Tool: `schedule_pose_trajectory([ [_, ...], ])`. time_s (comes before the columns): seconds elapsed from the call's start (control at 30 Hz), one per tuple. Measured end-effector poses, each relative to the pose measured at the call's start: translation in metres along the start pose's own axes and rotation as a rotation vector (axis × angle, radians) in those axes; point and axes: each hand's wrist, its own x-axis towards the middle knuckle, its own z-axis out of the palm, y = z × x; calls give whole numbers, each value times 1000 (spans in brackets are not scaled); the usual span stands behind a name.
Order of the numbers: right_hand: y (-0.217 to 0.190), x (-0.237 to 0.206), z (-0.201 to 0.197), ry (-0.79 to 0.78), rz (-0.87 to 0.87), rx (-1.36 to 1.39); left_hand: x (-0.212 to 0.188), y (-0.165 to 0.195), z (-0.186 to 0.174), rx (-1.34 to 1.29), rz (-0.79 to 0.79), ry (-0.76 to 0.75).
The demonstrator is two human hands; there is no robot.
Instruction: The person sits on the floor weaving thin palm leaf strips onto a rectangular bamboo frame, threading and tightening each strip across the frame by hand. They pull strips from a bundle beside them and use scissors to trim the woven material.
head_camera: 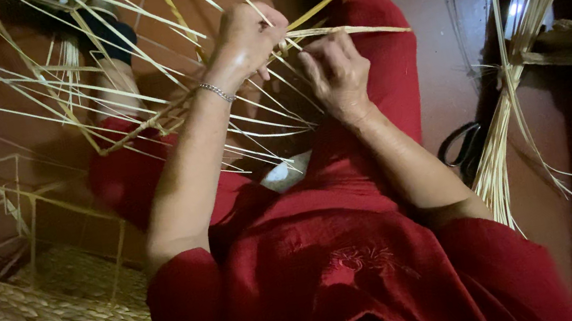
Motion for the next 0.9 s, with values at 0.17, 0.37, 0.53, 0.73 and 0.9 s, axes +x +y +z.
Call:
schedule_pose_trajectory([
  [0.17, -5, 0, 14, -136, 30, 8, -2, -3, -5, -109, 5, -62],
  [0.37, 17, -8, 17, -121, 119, 310, -5, -3, -5, -4, 45, -11],
  [0.53, 44, 4, 0, -295, 543, 701, -8, -12, 3, -67, 98, 69],
  [0.73, 51, 31, -33, -341, 922, 1191, -13, -14, 6, -218, 243, -35],
  [0.9, 44, 56, -29, -321, 934, 1424, -23, -4, 17, -97, 249, 119],
])
